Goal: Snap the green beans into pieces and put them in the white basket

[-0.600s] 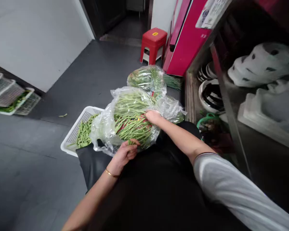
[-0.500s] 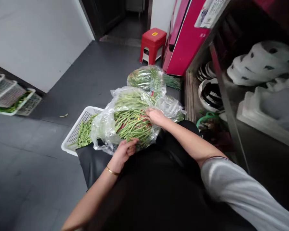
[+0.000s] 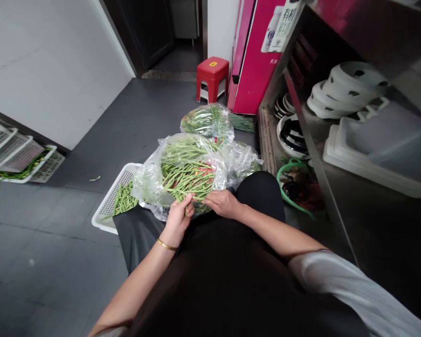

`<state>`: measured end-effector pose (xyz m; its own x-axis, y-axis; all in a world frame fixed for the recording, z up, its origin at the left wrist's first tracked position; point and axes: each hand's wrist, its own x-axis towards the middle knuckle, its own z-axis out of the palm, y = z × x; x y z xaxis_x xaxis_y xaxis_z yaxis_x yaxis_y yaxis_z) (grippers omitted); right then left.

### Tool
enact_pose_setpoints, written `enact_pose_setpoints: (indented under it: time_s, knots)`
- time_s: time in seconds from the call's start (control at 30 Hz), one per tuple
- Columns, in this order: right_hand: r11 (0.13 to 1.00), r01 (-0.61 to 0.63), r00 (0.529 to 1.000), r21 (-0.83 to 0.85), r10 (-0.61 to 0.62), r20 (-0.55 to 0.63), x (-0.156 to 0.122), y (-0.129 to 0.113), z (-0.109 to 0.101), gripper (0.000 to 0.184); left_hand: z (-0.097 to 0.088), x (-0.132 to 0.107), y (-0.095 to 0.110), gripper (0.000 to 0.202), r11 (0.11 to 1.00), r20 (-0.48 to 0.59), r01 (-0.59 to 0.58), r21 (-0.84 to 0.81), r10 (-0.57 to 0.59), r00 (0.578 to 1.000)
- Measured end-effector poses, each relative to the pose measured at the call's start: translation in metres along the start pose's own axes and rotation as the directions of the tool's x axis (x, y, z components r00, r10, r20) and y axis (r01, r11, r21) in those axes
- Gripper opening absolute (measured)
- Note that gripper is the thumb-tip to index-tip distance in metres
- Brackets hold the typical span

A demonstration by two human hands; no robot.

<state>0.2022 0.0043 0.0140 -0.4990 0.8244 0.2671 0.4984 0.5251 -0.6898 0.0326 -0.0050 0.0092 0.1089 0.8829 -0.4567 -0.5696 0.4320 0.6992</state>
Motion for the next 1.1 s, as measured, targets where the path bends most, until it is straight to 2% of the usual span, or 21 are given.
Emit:
enact_pose_setpoints:
  time_s: [0.07, 0.1, 0.13, 0.17, 0.23, 0.27, 0.3, 0.37, 0.43, 0.53, 0.6, 0.67, 0.73, 0.77, 0.83, 0.9, 0.93, 1.03, 1.1]
  knots:
    - [0.966, -0.063, 0.986, 0.251, 0.099, -0.132, 0.007, -0.012, -0.006, 0.051, 0.000, -0.003, -0.002, 0.028, 0.999, 0.026, 0.029, -0.031, -0.029, 0.999]
    - [0.912, -0.114, 0.971, 0.394, 0.185, -0.148, 0.011, -0.016, -0.010, 0.055, 0.000, -0.005, -0.002, 0.027, 0.999, 0.040, 0.035, -0.033, -0.034, 0.999]
    - [0.841, -0.166, 0.963, 0.516, 0.251, -0.099, 0.015, -0.017, -0.015, 0.057, -0.001, -0.007, -0.002, 0.027, 0.999, 0.060, 0.038, -0.023, -0.037, 0.998]
    - [0.774, -0.218, 0.963, 0.595, 0.269, 0.003, 0.019, -0.016, -0.020, 0.056, -0.002, -0.009, -0.001, 0.027, 0.999, 0.087, 0.045, 0.004, -0.045, 0.995]
    - [0.712, -0.324, 0.944, 0.623, 0.199, 0.263, 0.026, -0.009, -0.028, 0.048, -0.007, -0.013, 0.001, 0.026, 0.994, 0.149, 0.068, 0.087, -0.080, 0.986]
    - [0.703, -0.379, 0.914, 0.602, 0.183, 0.362, 0.030, -0.004, -0.030, 0.045, -0.009, -0.014, 0.003, 0.025, 0.988, 0.185, 0.087, 0.131, -0.110, 0.977]
    - [0.690, -0.434, 0.886, 0.579, 0.213, 0.411, 0.033, 0.001, -0.031, 0.044, -0.012, -0.016, 0.004, 0.025, 0.981, 0.216, 0.103, 0.167, -0.138, 0.966]
    - [0.634, -0.525, 0.849, 0.568, 0.342, 0.402, 0.038, 0.008, -0.030, 0.045, -0.016, -0.017, 0.005, 0.024, 0.967, 0.274, 0.126, 0.221, -0.186, 0.944]
    - [0.596, -0.535, 0.844, 0.599, 0.415, 0.341, 0.044, 0.009, -0.026, 0.043, -0.018, -0.018, 0.005, 0.024, 0.952, 0.314, 0.146, 0.270, -0.230, 0.921]
    - [0.643, -0.429, 0.897, 0.634, 0.383, 0.219, 0.046, -0.003, -0.020, 0.035, -0.017, -0.018, 0.005, 0.020, 0.944, 0.308, 0.146, 0.297, -0.239, 0.921]
    - [0.752, -0.313, 0.942, 0.580, 0.325, 0.088, 0.040, -0.018, -0.018, 0.029, -0.017, -0.016, 0.006, 0.017, 0.961, 0.262, 0.106, 0.254, -0.174, 0.949]
    - [0.881, -0.138, 0.986, 0.453, 0.166, -0.022, 0.027, -0.032, -0.014, 0.023, -0.016, -0.011, 0.007, 0.016, 0.980, 0.164, 0.050, 0.193, -0.083, 0.983]
    - [0.934, 0.019, 0.999, 0.357, -0.004, -0.041, 0.013, -0.041, -0.006, 0.020, -0.017, -0.005, 0.008, 0.019, 0.988, 0.020, 0.035, 0.149, -0.038, 0.999]
    - [0.935, 0.037, 0.999, 0.352, -0.034, -0.013, 0.008, -0.042, -0.001, 0.020, -0.017, -0.002, 0.009, 0.019, 0.990, -0.053, 0.036, 0.137, -0.029, 0.998]
    - [0.922, -0.066, 0.996, 0.382, 0.038, 0.080, 0.003, -0.036, 0.011, 0.020, -0.016, 0.002, 0.008, 0.020, 0.989, -0.138, 0.042, 0.141, -0.022, 0.990]
    - [0.915, -0.193, 0.979, 0.355, 0.156, 0.130, 0.005, -0.023, 0.021, 0.021, -0.014, 0.002, 0.007, 0.024, 0.980, -0.095, 0.059, 0.190, -0.041, 0.995]
    - [0.931, -0.208, 0.976, 0.302, 0.178, 0.122, 0.008, -0.015, 0.024, 0.021, -0.012, 0.002, 0.006, 0.026, 0.970, -0.047, 0.072, 0.231, -0.063, 0.997]
    - [0.993, -0.120, 0.992, 0.014, 0.119, 0.052, 0.015, 0.003, 0.023, 0.023, -0.009, -0.001, 0.004, 0.032, 0.933, 0.044, 0.077, 0.352, -0.098, 0.994]
    - [0.979, -0.080, 0.992, -0.186, 0.097, 0.082, 0.015, 0.008, 0.017, 0.029, -0.011, -0.003, 0.004, 0.033, 0.911, 0.060, 0.038, 0.410, -0.069, 0.996]
